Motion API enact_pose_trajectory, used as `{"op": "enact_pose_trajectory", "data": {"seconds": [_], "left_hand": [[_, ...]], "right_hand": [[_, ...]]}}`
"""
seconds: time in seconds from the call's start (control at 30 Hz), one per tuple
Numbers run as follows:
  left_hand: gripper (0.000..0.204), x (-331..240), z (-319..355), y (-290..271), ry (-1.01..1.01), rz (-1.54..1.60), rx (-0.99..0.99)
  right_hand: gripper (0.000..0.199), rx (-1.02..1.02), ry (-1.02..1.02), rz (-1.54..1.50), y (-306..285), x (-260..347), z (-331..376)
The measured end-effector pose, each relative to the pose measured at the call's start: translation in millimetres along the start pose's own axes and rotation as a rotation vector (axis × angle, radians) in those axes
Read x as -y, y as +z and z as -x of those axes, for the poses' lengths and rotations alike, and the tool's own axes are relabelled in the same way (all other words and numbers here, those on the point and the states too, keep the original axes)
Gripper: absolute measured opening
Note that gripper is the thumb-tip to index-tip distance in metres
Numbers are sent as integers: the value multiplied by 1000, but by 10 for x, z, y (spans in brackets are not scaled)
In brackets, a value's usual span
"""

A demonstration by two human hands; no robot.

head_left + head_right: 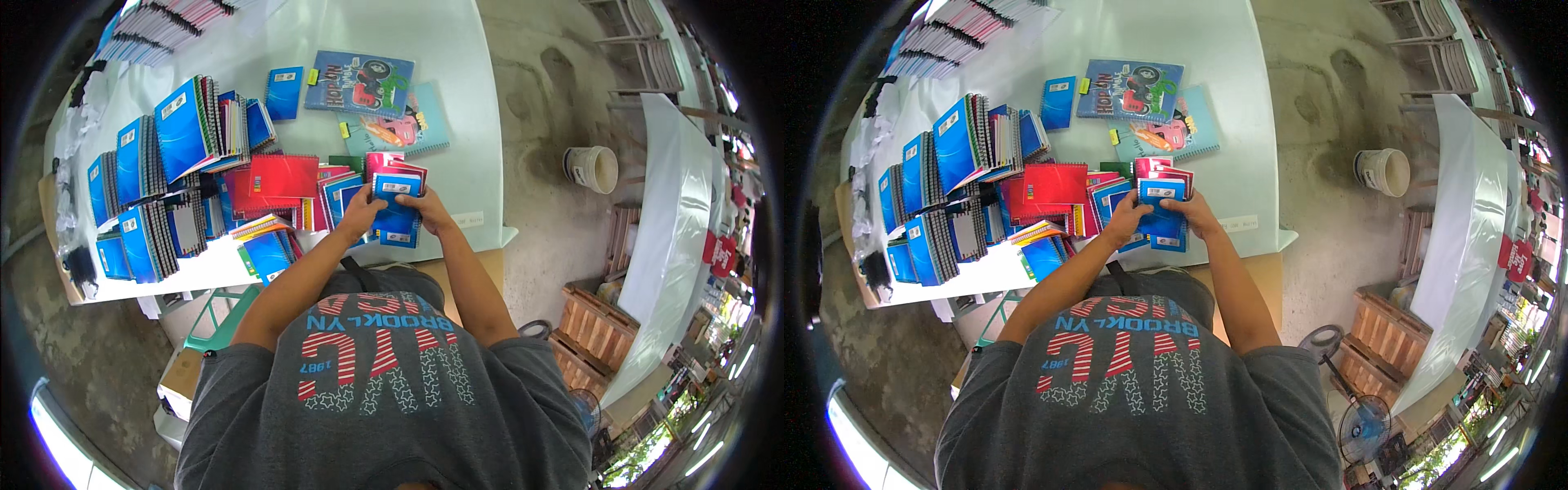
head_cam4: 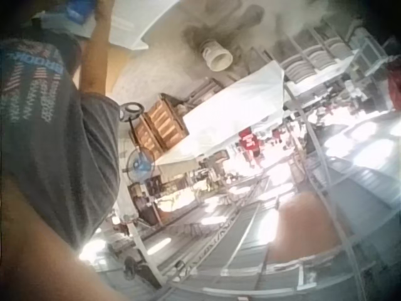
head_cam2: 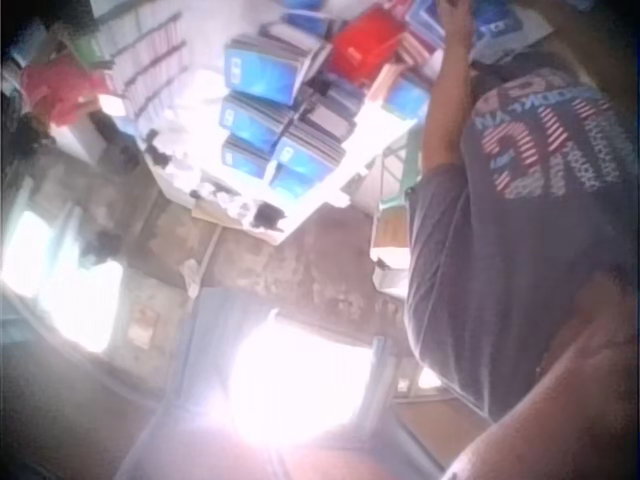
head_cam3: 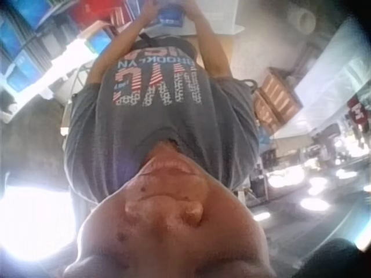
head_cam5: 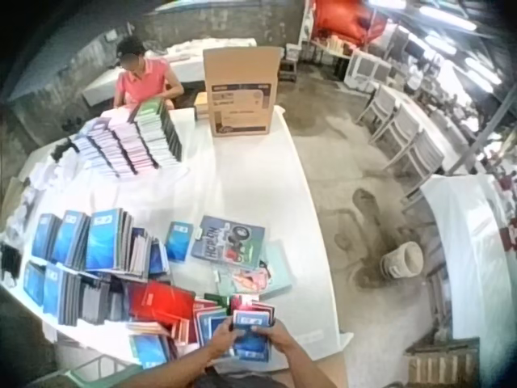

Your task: The person organizes stacks of notebooks on a table, sorts through different colored notebooks, and packs them into cardboard boxes.

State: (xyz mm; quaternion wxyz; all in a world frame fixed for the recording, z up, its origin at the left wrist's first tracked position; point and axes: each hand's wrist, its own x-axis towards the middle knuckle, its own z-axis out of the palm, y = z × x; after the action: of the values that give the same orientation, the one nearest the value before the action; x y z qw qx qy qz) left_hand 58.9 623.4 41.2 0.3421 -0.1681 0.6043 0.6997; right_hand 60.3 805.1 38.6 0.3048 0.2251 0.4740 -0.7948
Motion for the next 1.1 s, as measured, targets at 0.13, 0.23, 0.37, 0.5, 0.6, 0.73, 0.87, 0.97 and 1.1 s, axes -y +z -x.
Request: {"op": "enact_pose_trajectory", "data": {"seconds": [0.13,0.23,0.37,0.5,0.6,0.73,0.87,0.97,1.1], "left_hand": [[33,32,52,-211,-22,265,34],[29,104,125,-484,-48,454,-55],[34,-340,391,-476,11,400,31],[51,-509,512,-195,58,-44,161],[58,-643,579,167,282,-332,148],[48,-595,653,380,439,-434,199],[34,-603,770,441,711,-594,276],[41,-543,753,416,726,-608,274],[63,-458,690,482,520,-503,146]], "right_hand": [[64,-4,-224,97,99,-58,92],[66,-86,-164,105,-21,-154,62],[65,-152,-61,-95,-194,-161,204],[66,-85,-142,-68,-239,-54,432],[68,101,-120,-116,-205,-27,579],[66,139,-151,-276,-271,-210,591],[81,178,-129,-357,-133,-201,571],[82,151,-241,-356,-32,-119,633],[75,79,-210,-488,-348,-621,546]]}}
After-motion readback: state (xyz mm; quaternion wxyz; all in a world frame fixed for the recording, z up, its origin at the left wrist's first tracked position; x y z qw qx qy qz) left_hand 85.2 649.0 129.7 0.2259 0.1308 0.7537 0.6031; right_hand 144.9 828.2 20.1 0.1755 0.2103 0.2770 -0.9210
